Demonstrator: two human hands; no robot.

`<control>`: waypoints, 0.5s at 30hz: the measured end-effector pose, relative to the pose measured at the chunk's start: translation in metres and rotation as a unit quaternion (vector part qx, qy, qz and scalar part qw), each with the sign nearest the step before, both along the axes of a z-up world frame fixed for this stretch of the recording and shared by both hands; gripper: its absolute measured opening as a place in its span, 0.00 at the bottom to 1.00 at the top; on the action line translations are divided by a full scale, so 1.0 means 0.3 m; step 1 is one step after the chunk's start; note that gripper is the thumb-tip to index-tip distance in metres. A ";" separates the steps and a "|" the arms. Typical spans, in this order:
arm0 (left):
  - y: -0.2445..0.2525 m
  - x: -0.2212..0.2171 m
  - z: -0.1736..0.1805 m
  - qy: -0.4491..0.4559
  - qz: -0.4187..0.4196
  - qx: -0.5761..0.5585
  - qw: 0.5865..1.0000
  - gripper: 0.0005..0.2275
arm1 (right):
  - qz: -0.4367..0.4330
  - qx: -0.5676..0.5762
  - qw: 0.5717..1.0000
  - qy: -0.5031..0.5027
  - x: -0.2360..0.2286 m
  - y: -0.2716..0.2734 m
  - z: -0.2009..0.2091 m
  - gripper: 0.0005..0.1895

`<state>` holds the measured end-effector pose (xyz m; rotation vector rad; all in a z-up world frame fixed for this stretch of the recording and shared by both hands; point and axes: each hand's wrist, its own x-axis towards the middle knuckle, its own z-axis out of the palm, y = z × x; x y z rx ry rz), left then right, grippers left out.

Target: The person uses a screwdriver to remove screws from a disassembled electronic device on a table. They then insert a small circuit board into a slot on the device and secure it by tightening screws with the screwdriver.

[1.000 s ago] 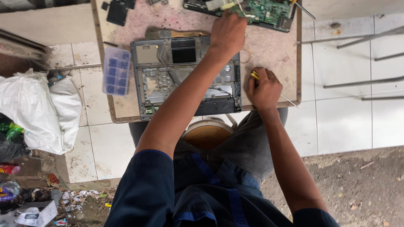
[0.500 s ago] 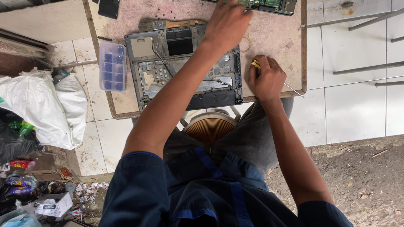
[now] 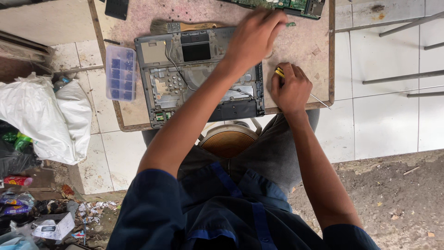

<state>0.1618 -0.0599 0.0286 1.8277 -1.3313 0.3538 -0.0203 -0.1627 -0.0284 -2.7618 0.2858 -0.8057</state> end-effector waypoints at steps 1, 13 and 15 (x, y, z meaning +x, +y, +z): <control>0.039 -0.036 0.030 -0.002 0.000 0.002 1.000 0.03 | 0.000 0.002 1.000 -0.002 0.001 -0.001 0.000 0.12; 0.237 -0.216 -0.111 -0.008 -0.005 -0.147 0.989 0.07 | -0.007 -0.027 0.999 -0.036 0.003 -0.007 -0.013 0.05; 0.277 -0.249 -0.144 -0.066 -0.040 -0.033 0.996 0.08 | -0.007 -0.027 0.999 -0.025 -0.002 -0.010 -0.025 0.06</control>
